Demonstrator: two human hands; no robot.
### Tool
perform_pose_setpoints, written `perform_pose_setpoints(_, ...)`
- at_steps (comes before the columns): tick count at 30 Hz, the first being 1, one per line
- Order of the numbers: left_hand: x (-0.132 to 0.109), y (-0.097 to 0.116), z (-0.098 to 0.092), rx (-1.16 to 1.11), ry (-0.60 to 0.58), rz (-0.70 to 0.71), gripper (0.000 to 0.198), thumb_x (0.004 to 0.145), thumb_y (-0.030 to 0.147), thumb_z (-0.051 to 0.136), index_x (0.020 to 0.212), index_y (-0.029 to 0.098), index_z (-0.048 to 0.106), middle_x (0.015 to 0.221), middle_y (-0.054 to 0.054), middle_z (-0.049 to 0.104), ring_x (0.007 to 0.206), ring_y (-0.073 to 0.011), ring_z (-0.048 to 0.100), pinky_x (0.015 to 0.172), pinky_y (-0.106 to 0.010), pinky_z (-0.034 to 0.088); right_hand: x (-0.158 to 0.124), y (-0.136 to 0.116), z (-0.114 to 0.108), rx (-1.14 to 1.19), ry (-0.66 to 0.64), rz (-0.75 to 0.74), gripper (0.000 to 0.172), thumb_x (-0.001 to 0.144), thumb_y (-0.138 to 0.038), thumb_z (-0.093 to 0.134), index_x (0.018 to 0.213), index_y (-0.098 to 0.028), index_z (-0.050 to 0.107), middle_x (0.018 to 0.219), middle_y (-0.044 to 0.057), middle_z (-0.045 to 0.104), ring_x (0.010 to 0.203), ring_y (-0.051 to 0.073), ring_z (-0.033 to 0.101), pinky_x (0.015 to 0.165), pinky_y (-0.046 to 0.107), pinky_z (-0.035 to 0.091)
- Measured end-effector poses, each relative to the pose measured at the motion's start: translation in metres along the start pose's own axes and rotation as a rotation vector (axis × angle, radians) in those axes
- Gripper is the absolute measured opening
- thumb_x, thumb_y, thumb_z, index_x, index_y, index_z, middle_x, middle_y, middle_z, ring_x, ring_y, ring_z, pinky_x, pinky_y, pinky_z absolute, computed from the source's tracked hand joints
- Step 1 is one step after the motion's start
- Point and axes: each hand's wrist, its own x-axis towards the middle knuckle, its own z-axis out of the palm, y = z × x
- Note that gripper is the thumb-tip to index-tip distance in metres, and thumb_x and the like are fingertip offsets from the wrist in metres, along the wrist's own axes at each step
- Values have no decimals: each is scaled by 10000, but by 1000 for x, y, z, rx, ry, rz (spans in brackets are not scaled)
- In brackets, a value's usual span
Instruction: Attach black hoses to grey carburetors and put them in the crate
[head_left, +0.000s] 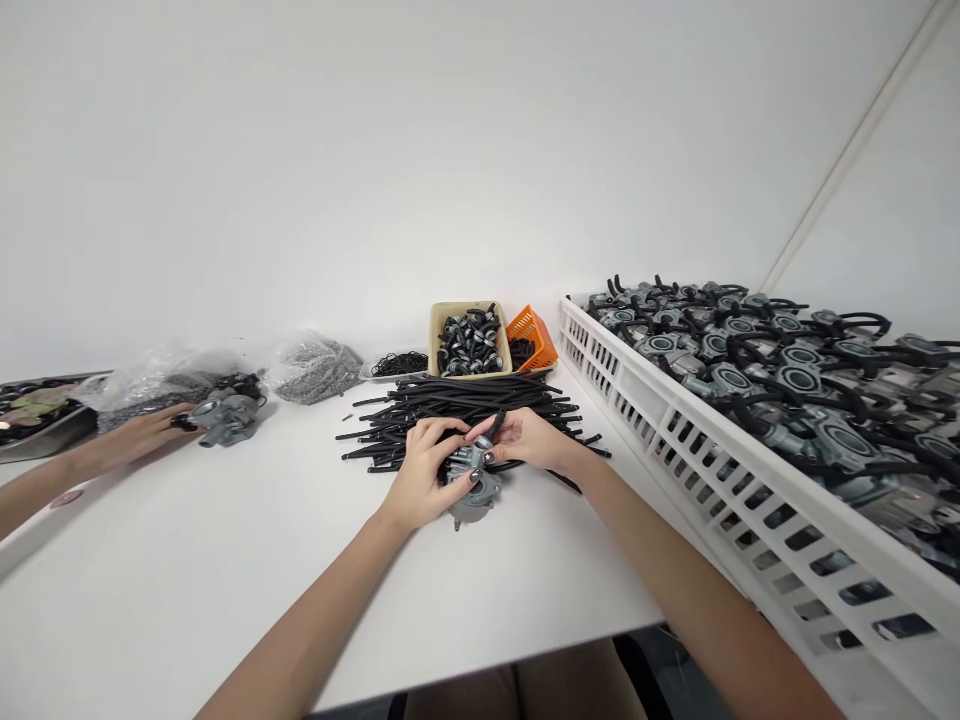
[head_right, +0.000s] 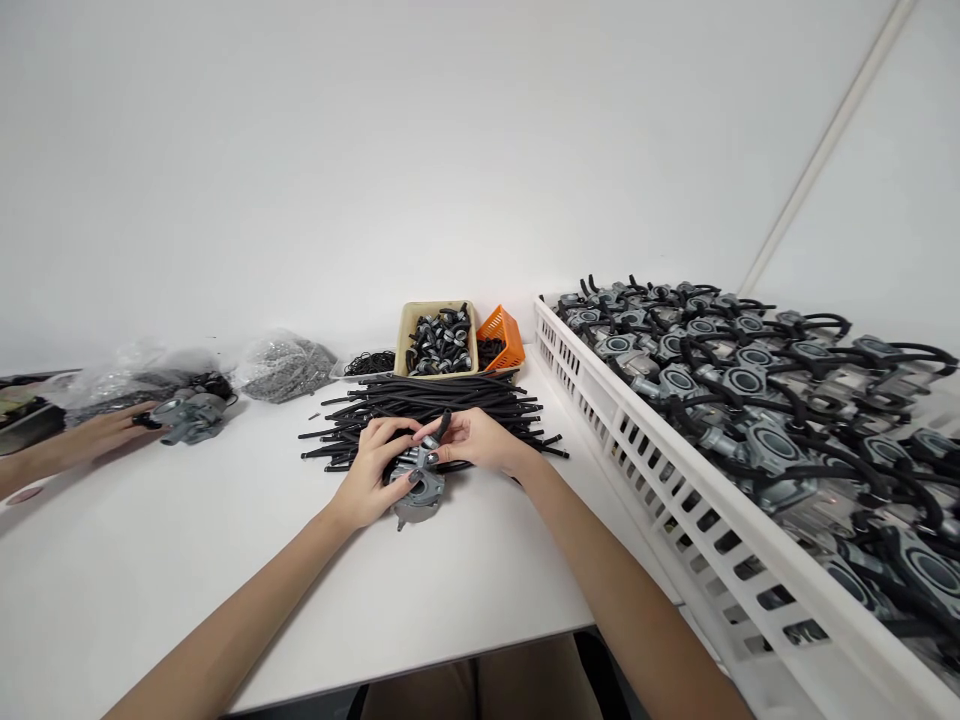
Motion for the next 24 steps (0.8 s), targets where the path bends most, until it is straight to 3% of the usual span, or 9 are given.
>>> perform_pose_setpoints(5,0,-3,1,-6,13,18,315,836,384,552,1070,202,659,1196,-94,584,1138,-299,437,994,-477,308,2,3,-1,24,49,-35,427,656,-280,837,1036,-166,680,874,31,712,824,155,664,804,308,532)
perform_pose_setpoints(12,0,-3,1,-7,10,20,299,844,410,540,1034,210,657,1183,-92,590,1128,-295,438,991,-465,315,3,2,3,19,103,-47,328,587,-264,864,822,-154,664,745,-1,696,707,139,658,709,269,520)
perform_pose_setpoints(19,-1,-4,2,-7,31,35,318,841,397,550,1063,193,652,1153,-103,589,1122,-294,442,992,-465,314,0,-2,1,10,55,-28,354,684,-383,816,907,-140,687,763,37,718,725,157,667,739,296,517)
perform_pose_setpoints(24,0,-4,2,-6,17,33,316,850,406,540,1066,207,655,1189,-94,589,1133,-295,441,991,-466,322,0,-3,2,32,68,-38,382,674,-403,823,900,-145,656,753,22,710,676,134,641,715,279,498)
